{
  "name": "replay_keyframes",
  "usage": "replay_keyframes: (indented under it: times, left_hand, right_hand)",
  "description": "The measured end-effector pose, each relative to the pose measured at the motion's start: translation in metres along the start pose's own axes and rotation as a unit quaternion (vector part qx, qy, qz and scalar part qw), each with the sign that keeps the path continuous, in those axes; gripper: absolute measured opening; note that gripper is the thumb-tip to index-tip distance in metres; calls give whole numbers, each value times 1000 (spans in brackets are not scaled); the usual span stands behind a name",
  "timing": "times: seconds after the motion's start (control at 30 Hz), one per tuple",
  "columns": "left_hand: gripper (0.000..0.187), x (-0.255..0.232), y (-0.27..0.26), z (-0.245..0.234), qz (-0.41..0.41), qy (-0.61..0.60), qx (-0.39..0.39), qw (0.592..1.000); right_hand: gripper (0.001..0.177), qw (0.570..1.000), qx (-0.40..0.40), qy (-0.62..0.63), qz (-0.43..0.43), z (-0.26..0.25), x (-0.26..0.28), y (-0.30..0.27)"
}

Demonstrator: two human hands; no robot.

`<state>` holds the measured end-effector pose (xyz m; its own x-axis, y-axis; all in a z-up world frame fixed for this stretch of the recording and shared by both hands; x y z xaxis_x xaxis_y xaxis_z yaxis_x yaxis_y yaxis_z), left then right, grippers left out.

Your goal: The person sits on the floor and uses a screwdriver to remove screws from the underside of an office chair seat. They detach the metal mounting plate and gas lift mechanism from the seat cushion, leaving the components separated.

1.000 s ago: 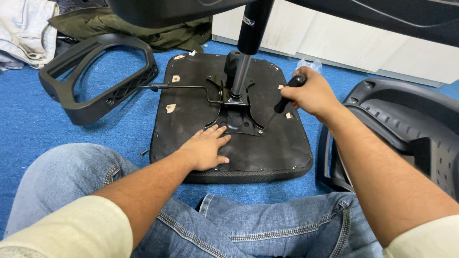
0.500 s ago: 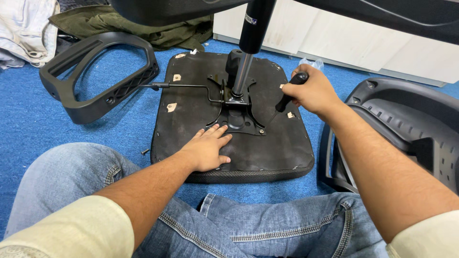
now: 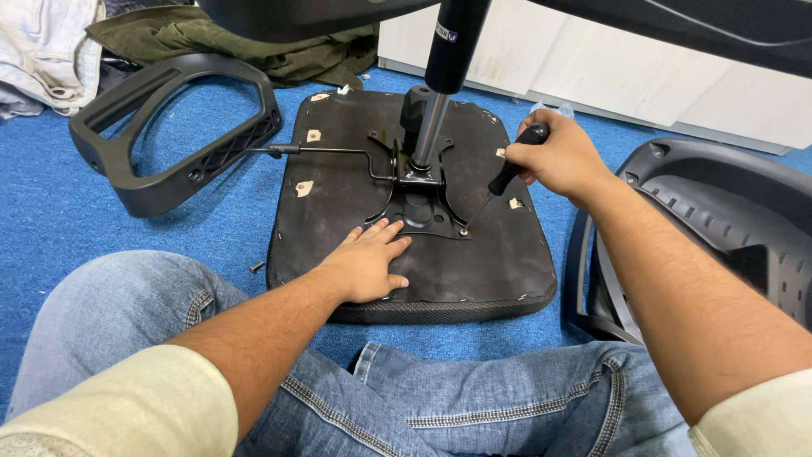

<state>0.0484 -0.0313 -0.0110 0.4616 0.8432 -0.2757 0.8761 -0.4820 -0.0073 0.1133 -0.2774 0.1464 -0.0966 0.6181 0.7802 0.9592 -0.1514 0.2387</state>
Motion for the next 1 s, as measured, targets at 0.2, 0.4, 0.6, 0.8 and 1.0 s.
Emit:
replay_keyframes:
  times: [0.2, 0.4, 0.6, 0.8, 1.0]
  left_hand:
    - [78, 1, 1, 1, 2, -1, -3, 1000]
    - [77, 0, 0, -1, 2, -4, -4, 1000]
    - [73, -9, -1, -14, -1, -8, -44, 999]
    - [67, -15, 9, -16, 3, -23, -100, 995]
    - [65, -36, 46, -3, 73, -102, -183, 975]
  right_hand:
    - [26, 1000, 9, -28, -3, 0, -1, 1]
    - [32, 997, 27, -66, 17, 0, 10, 0]
    - [51, 976, 74, -188, 79, 3, 22, 8]
    - [34, 982, 144, -124, 19, 9, 22, 11]
    - [43, 987, 120, -106, 16, 9, 19, 6]
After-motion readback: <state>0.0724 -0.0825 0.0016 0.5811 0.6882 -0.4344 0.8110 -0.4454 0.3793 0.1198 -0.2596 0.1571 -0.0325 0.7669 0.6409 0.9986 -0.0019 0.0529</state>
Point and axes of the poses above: each hand's wrist, its own y-axis towards the middle knuckle, its own z-axis out of the palm, x = y × z, the point moved 6 cm from there along y, towards the middle knuckle, and after that the axes turned 12 degrees about -x, right-handed, at the moved point
